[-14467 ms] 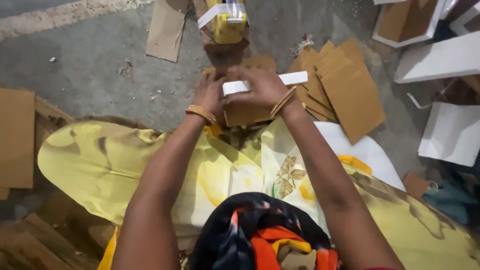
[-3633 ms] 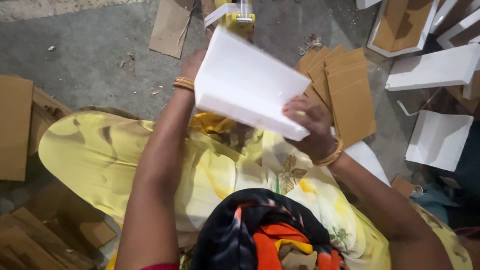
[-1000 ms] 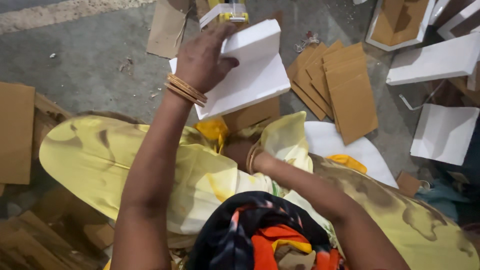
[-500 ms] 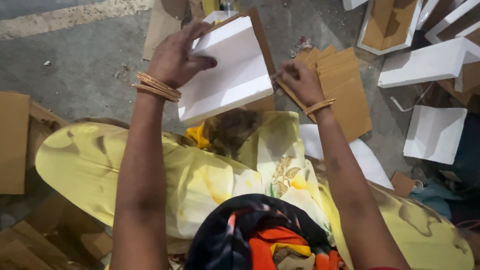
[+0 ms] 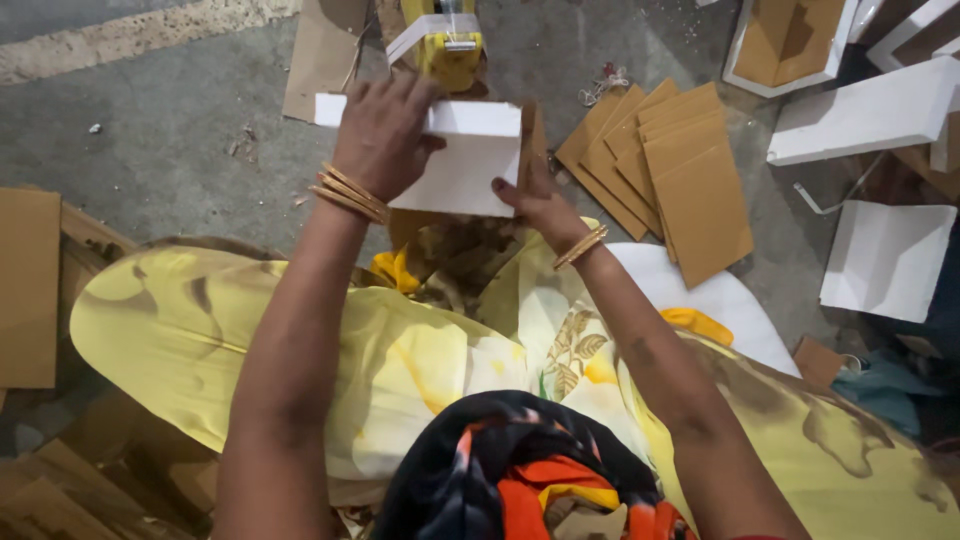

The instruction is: The person assembles small cardboard boxes by folding white inserts into brown bases and securing them with a handheld tape dispenser. The person repeatedly picks up inserts, places them into bases, and applies tape to seal the joints.

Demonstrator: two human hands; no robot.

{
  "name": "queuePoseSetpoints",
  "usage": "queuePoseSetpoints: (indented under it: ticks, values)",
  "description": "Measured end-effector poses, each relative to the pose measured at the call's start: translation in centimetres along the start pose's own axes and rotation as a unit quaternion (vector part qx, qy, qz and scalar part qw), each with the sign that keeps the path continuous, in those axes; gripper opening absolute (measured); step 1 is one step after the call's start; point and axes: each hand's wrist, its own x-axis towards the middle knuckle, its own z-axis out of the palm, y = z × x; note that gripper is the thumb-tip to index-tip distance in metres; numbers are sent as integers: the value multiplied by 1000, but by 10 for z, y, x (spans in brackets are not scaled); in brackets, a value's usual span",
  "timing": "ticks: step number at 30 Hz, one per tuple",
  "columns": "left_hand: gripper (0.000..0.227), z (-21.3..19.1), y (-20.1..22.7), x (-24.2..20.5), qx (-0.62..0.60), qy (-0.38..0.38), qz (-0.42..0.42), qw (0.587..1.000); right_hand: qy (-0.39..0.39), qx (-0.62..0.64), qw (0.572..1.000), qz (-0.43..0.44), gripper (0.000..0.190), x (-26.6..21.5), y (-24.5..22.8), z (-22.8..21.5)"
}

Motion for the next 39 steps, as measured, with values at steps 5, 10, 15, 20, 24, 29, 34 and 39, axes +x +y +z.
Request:
queuePoseSetpoints:
  ticks: [5, 10, 15, 20, 24, 29, 34, 39]
  values:
    - [56, 31, 1, -17, 62, -46, -7, 997, 91, -370, 924, -10, 72, 3, 2, 13]
    - [56, 50, -6, -23, 104, -84, -26, 991, 122, -408, 902, -72, 97, 13, -11, -5]
    - [56, 55, -6, -25, 95, -98, -19, 990, 104, -394, 819, -404, 95, 27, -41, -15]
    - [73, 49, 0, -21, 83, -84, -27, 993, 62, -460, 840, -281, 65, 42, -44, 11]
    - [97, 33, -11, -26, 75, -92, -166, 979, 90, -426, 855, -281, 47, 39, -34, 4]
    - [117, 31, -31, -39, -104, -47, -309, 944, 113, -419, 860, -268, 58, 40, -31, 3]
    - [118, 54, -22, -36, -251, 102, -250, 930, 117, -288, 910, -275, 85, 40, -33, 1]
    - [68, 38, -15, -32, -124, -7, -285, 950, 105, -371, 894, -228, 57, 41, -36, -1]
